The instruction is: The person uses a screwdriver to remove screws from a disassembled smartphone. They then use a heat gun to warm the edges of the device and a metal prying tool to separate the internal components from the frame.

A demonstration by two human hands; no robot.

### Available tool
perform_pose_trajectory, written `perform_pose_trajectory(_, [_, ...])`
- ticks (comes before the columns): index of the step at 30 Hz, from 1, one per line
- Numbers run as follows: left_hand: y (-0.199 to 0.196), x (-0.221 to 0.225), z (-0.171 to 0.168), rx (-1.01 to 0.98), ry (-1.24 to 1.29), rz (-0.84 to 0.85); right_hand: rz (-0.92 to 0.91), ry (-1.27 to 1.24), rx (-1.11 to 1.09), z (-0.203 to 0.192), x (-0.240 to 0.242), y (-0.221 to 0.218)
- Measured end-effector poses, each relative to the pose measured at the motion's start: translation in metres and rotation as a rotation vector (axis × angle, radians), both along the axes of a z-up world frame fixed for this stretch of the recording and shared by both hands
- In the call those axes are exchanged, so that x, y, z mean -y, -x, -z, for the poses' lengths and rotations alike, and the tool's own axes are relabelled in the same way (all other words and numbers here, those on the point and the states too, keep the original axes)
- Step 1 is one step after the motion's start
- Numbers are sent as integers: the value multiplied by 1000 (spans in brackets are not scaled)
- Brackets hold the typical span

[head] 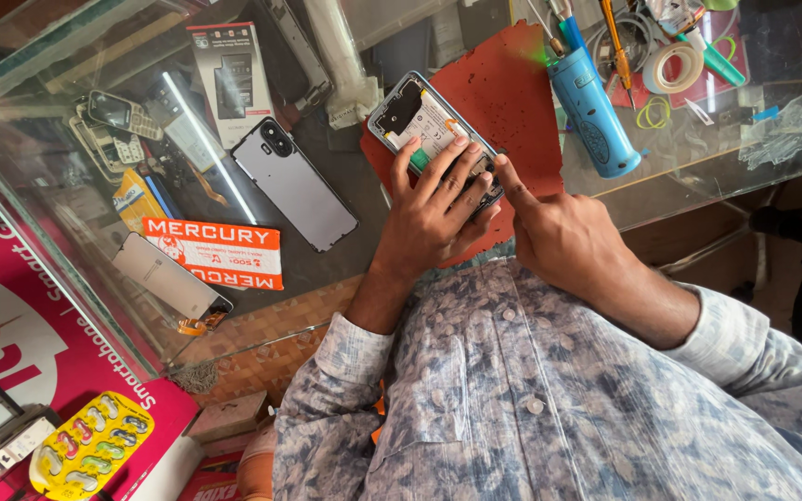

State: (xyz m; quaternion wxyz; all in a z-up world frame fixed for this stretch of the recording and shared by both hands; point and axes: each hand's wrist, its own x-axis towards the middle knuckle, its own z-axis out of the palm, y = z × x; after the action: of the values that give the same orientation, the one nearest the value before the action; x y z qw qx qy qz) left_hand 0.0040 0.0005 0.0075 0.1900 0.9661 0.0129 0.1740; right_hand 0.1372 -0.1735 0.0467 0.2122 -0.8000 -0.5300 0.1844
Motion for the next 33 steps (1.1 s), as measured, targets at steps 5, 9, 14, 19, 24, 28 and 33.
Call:
perform_pose_trajectory(5, [1, 1, -1, -1, -28, 0, -12, 142, -49, 0, -1, 0])
perform_pose_trajectory(9, [0, 2, 0, -3, -7, 1, -7, 64, 9, -1, 1, 0])
perform_pose_trajectory(14, [0, 1, 0, -4, -12, -7, -17, 79, 1, -2, 1, 0])
perform_pose_trajectory(19, [1, 2, 0, 1, -39, -3, -22, 181, 28, 0, 0, 1])
perform_pose_trajectory(24, [0, 2, 0, 4, -36, -3, -33, 146, 59, 3, 2, 0])
perform_pose_trajectory(28, [0, 0, -3, 3, -36, -4, -22, 138, 76, 3, 1, -1])
perform_pose_trajectory(33, [-1, 0, -3, 0, -30, 4, -39, 145, 69, 3, 2, -1])
